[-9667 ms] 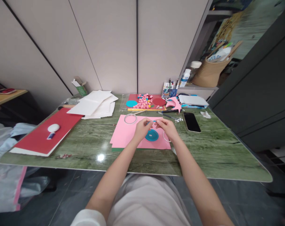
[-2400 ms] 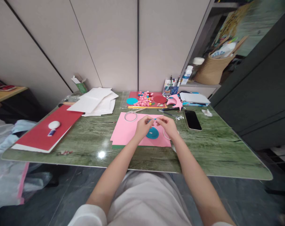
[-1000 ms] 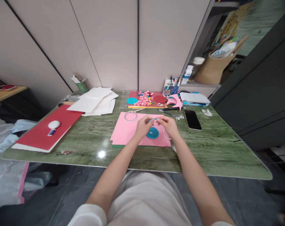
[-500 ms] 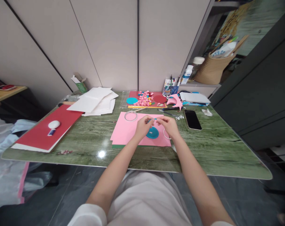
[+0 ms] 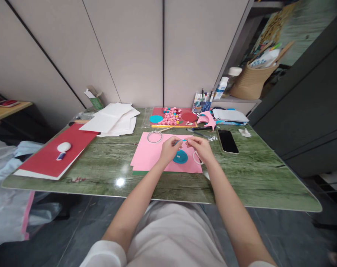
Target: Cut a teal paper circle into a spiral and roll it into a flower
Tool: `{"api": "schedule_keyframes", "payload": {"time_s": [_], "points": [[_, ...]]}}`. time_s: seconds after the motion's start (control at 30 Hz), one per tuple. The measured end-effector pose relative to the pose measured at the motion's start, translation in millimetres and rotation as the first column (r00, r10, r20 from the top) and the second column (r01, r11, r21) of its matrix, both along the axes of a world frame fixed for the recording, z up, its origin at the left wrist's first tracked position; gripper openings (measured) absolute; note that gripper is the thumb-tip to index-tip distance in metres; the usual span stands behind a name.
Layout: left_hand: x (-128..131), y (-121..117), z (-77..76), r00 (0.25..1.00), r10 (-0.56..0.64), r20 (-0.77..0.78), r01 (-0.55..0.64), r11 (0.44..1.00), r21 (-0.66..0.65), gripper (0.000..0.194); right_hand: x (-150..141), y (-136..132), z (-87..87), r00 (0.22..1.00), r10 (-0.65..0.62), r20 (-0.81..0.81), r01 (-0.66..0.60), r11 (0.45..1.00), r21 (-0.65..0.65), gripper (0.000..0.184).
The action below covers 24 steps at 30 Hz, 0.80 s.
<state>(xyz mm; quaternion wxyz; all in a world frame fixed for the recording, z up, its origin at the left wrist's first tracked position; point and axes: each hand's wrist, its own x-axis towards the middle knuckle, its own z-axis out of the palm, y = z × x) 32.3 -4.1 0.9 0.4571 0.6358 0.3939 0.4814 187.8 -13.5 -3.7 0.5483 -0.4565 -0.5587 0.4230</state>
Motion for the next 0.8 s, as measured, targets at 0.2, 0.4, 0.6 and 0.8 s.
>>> {"api": "schedule_keyframes", "payload": {"time_s": [0.2, 0.4, 0.6, 0.8], "points": [[0.3, 0.8, -0.3, 1.000, -0.002, 0.006, 0.002, 1.000, -0.004, 0.021, -1.4, -1.8, 2.3, 0.999, 0.008, 0.038, -0.008, 1.000, 0.013, 0.026], [0.1, 0.6, 0.4, 1.000, -0.001, 0.003, 0.001, 1.000, -0.002, 0.021, -1.8, -1.6, 2.7, 0.998, 0.000, 0.070, -0.001, 1.000, 0.016, 0.026], [0.5, 0.4, 0.2, 1.000, 0.004, 0.003, -0.004, 1.000, -0.004, 0.021, -0.8, -1.1, 1.7, 1.000, 0.004, 0.030, -0.004, 1.000, 0.014, 0.025], [0.7, 0.0, 0.8, 1.000, 0.008, 0.008, -0.008, 1.000, 0.004, 0.020, -2.1, -1.8, 3.3, 1.000, 0.009, 0.013, -0.009, 1.000, 0.008, 0.024]]}}
